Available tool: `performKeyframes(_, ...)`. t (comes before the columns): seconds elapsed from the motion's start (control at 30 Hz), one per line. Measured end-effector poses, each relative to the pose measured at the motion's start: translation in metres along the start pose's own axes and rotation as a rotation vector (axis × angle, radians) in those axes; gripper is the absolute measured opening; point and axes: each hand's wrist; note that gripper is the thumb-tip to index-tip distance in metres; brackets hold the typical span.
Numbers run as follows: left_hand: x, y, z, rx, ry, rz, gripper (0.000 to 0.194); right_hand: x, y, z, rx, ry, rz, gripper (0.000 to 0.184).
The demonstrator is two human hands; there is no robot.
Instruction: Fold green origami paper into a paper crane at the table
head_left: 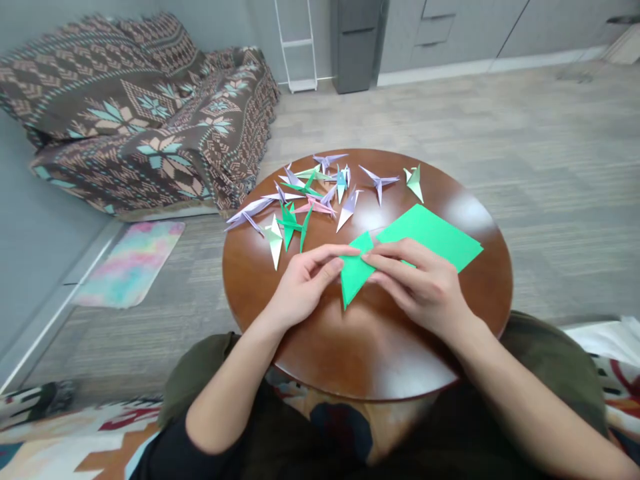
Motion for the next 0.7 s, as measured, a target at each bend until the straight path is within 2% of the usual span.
performKeyframes(0.1,0.002,-0.001,0.002,-0.007,-0.056,0.013,0.038,0.001,-0.004,0.005,0.023,-0.117,-0.055,0.017)
performKeyframes(0.3,0.003,-0.002,-0.002,0.011,-0.115,0.036,0.044,0.001,-0.007,0.010,-0.070,-0.304,-0.228,0.012)
performKeyframes(0.43,0.001,-0.001,-0.005,0.008,-0.079,0.036,0.052,-0.001,-0.006,0.005,-0.120,-0.263,-0.210,0.014)
performKeyframes(0.53,-0.004,0.000,-0.006,0.038,0.008,0.035,0.039,-0.004,-0.005,0.000,-0.223,-0.232,-0.154,0.020)
performKeyframes(0.6,-0.006,0.001,-0.007,0.052,0.056,0.075,0.032,-0.007,-0.003,-0.004,-0.328,-0.259,-0.139,0.021)
performKeyframes(0.67,-0.008,0.001,-0.007,0.060,0.086,0.136,0.034,-0.010,-0.002,-0.007,-0.487,-0.338,-0.147,0.012)
performKeyframes(0.7,-0.008,0.002,-0.008,0.065,0.092,0.164,0.038,-0.010,-0.001,-0.008,-0.574,-0.392,-0.163,0.019)
Point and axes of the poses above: each hand's wrist, its own y-axis away from the middle knuckle, its own x-axis out of the back of the hand, z = x × y, and after that the axes turned 12 degrees about -x, right-handed
